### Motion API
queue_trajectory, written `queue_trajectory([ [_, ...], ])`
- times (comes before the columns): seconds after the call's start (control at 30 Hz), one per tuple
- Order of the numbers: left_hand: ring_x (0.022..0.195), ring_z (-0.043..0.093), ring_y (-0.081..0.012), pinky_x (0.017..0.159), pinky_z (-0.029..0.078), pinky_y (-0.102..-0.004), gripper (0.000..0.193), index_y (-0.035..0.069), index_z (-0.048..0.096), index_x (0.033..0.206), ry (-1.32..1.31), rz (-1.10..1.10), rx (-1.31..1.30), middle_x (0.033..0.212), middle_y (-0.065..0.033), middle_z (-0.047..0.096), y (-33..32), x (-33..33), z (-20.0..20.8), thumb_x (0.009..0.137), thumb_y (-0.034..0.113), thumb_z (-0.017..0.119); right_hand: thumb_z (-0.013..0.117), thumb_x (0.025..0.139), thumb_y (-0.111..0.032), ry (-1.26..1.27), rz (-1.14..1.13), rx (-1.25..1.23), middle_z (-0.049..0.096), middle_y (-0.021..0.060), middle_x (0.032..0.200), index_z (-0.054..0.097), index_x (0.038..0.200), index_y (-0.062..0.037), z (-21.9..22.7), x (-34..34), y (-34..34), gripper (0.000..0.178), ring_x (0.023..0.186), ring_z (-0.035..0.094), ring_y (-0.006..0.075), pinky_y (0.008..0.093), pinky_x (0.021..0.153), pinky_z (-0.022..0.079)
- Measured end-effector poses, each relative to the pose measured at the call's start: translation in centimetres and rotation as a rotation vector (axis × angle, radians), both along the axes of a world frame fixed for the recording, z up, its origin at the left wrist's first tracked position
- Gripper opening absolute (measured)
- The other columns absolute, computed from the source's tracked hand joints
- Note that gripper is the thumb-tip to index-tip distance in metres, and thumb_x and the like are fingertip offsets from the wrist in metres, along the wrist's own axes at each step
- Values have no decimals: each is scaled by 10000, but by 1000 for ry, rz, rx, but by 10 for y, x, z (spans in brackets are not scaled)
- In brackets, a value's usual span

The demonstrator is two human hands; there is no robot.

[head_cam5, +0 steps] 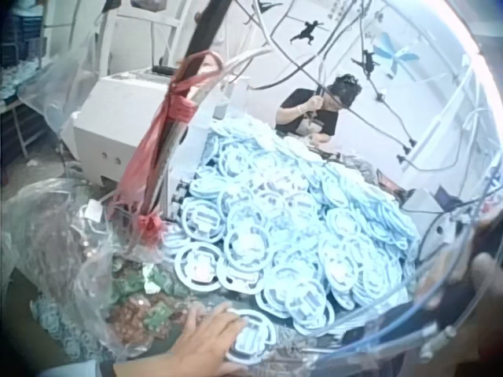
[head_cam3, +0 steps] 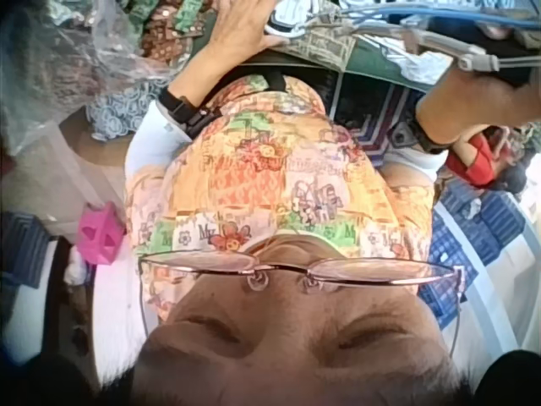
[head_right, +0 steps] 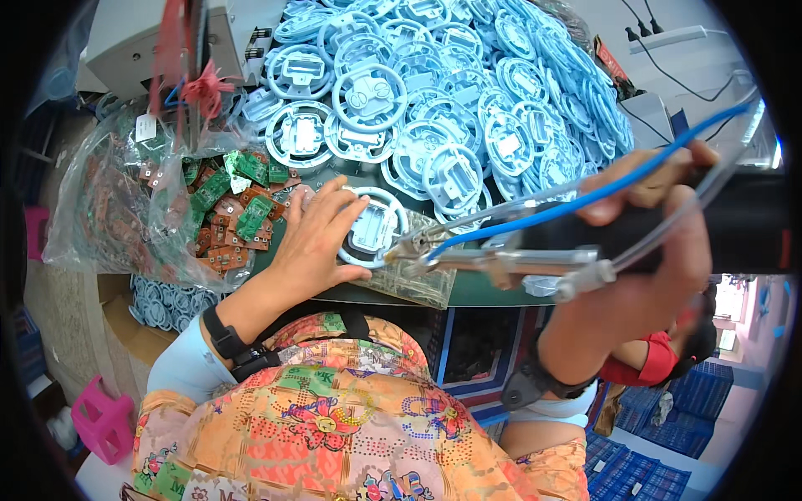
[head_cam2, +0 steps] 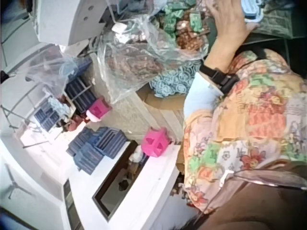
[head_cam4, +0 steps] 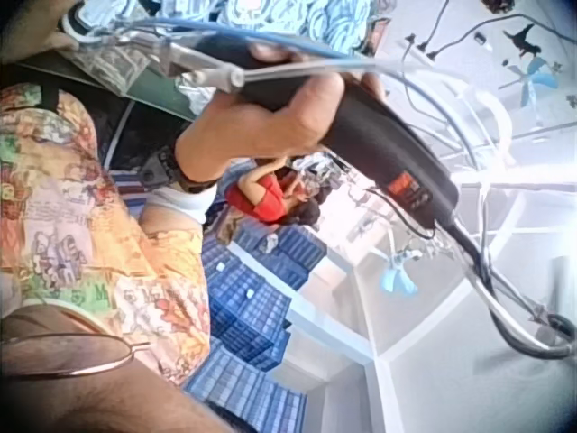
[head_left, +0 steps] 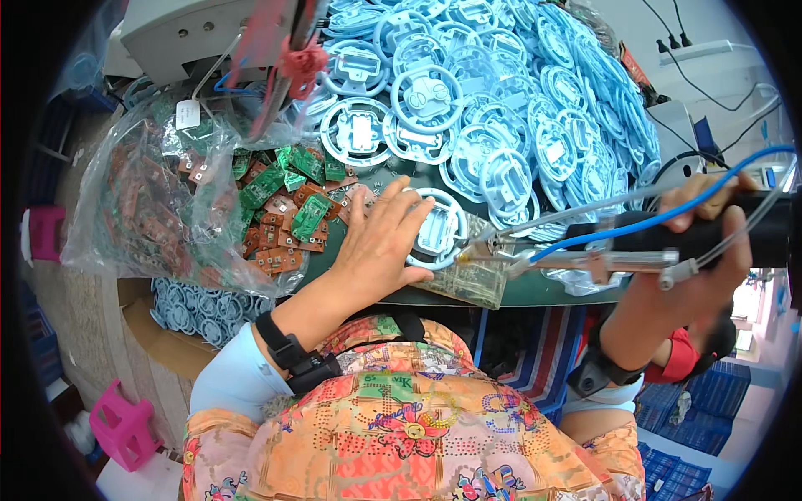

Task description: Assembling small electronic parts into a light blue plastic housing and securing with an electric screwdriver.

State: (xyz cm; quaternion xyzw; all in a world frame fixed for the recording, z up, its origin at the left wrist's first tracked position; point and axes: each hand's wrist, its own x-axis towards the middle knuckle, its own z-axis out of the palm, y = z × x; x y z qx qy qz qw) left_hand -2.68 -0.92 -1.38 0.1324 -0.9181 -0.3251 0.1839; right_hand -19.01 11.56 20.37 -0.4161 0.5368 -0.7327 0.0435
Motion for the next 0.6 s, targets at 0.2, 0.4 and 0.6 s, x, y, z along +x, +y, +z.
queue_trajectory([
  [0.2, 1414, 319, -322, 1079, 234, -662, 773, 59, 533, 1309, 49, -144, -185, 1406, -132, 435, 14, -20, 8, 653, 297, 866, 495, 956, -124, 333, -80, 51, 605, 203, 857, 507, 1177, 64, -23, -30, 7, 290, 710, 614, 193, 277, 636, 519],
  [0.4, 1386, 374, -319, 1050, 274, -679, 409, 79, 633, 1156, 95, -194, -302, 1307, -137, 508, 23, -23, -9, 773, 181, 738, 559, 905, -146, 346, -178, 66, 614, 172, 770, 552, 1124, 65, -36, -29, 0, 304, 619, 635, 229, 321, 614, 557],
  [0.6, 1359, 414, -332, 1033, 284, -694, 299, 97, 662, 1089, 157, -195, -291, 1270, -143, 531, 24, -22, -10, 792, 120, 687, 588, 842, -159, 4, -235, 62, 597, 162, 753, 496, 1115, 118, -44, -17, -1, 400, 588, 622, 225, 316, 542, 549],
])
